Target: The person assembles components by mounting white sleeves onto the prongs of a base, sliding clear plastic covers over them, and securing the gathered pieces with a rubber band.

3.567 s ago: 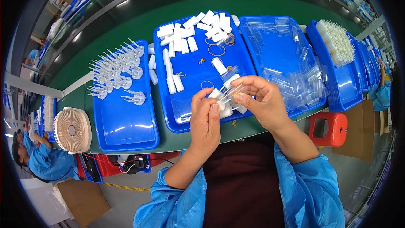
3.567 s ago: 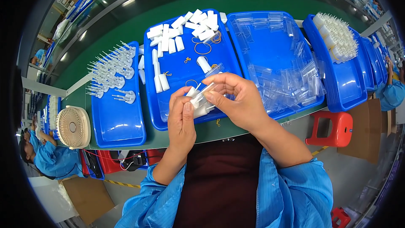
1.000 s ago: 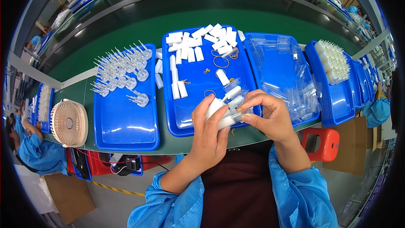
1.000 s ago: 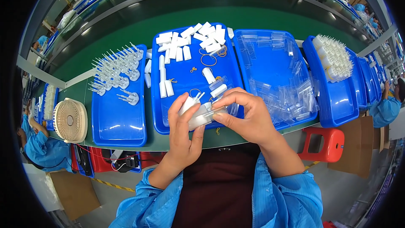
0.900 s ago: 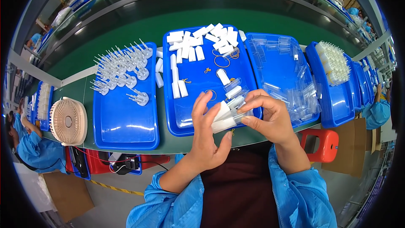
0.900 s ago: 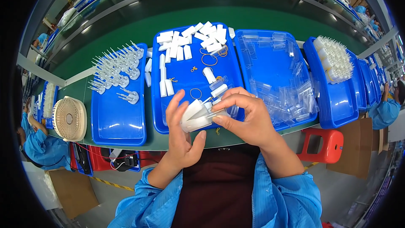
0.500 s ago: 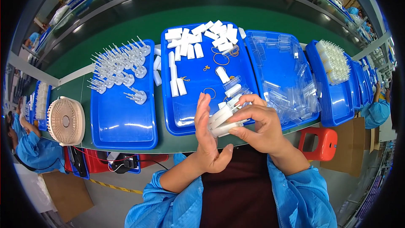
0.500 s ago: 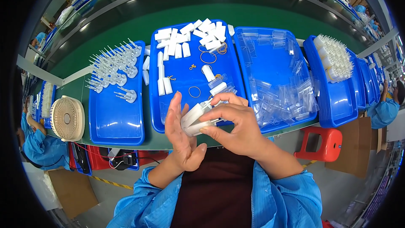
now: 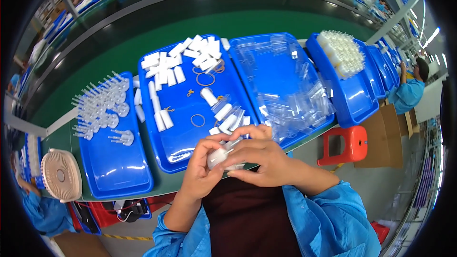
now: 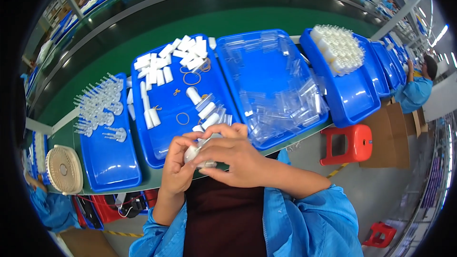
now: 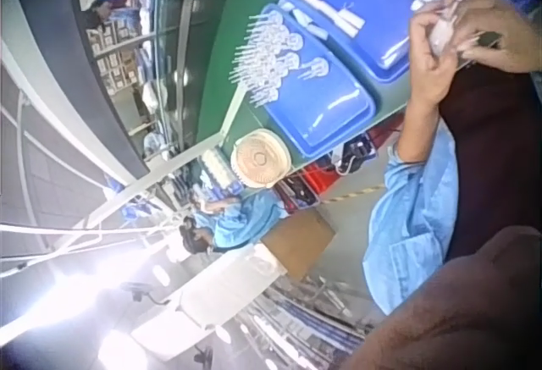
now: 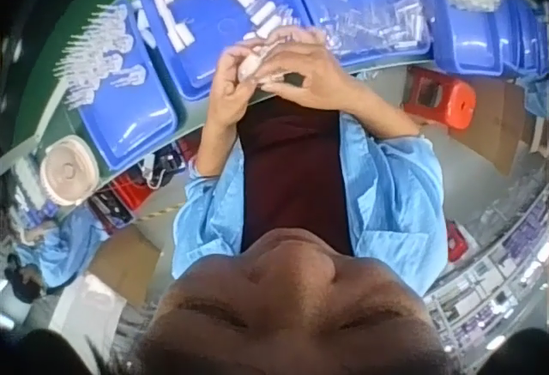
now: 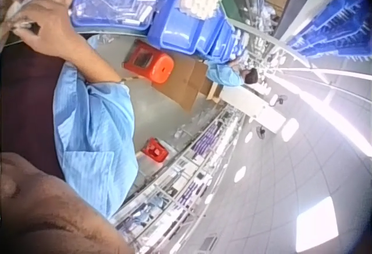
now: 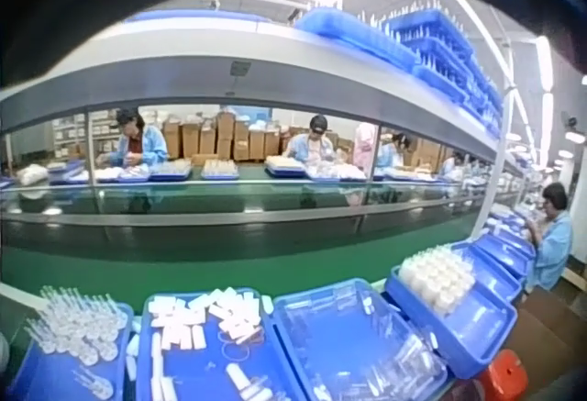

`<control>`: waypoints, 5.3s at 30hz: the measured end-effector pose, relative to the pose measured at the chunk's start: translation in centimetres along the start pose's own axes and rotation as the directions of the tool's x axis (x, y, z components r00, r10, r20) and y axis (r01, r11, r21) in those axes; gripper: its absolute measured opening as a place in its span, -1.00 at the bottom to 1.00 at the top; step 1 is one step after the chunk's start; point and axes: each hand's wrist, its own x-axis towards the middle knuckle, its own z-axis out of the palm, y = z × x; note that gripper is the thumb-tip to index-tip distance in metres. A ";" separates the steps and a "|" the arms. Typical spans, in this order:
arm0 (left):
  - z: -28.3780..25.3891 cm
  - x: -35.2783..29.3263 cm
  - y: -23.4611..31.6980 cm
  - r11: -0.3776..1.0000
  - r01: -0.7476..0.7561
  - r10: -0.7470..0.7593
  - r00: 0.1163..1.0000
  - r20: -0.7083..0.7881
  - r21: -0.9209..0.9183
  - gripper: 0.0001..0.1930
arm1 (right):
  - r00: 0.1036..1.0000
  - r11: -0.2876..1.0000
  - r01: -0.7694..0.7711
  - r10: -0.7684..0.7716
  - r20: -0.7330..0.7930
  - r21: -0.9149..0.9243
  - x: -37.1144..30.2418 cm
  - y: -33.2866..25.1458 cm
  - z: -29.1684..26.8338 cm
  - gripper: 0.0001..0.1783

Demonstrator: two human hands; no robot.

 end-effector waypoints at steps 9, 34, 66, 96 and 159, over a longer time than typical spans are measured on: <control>0.6 0.3 -0.2 0.999 0.038 -0.040 0.997 -0.061 -0.032 -0.76 | 0.989 0.975 -0.146 0.140 -0.045 -0.167 1.1 2.5 -7.1 -0.72; 0.0 0.2 0.3 0.999 -0.039 0.037 0.975 -0.217 -0.006 -0.74 | 0.822 0.520 -0.261 0.562 0.095 -0.813 4.9 14.4 -10.6 -0.47; 0.2 0.6 0.7 0.702 -0.055 0.304 0.925 -0.229 0.710 -0.80 | 0.936 0.746 -0.156 0.321 -0.144 0.647 3.2 2.2 1.3 -0.57; 0.3 0.4 0.9 0.820 -0.036 0.243 0.926 -0.290 0.572 -0.79 | 0.907 0.552 -0.209 0.419 -0.052 0.807 2.8 2.0 1.9 -0.64; 1.0 0.1 0.8 0.550 -0.116 0.466 0.865 -0.188 0.827 -0.67 | 0.948 0.907 -0.202 0.276 -0.160 0.370 2.7 1.2 1.0 -0.68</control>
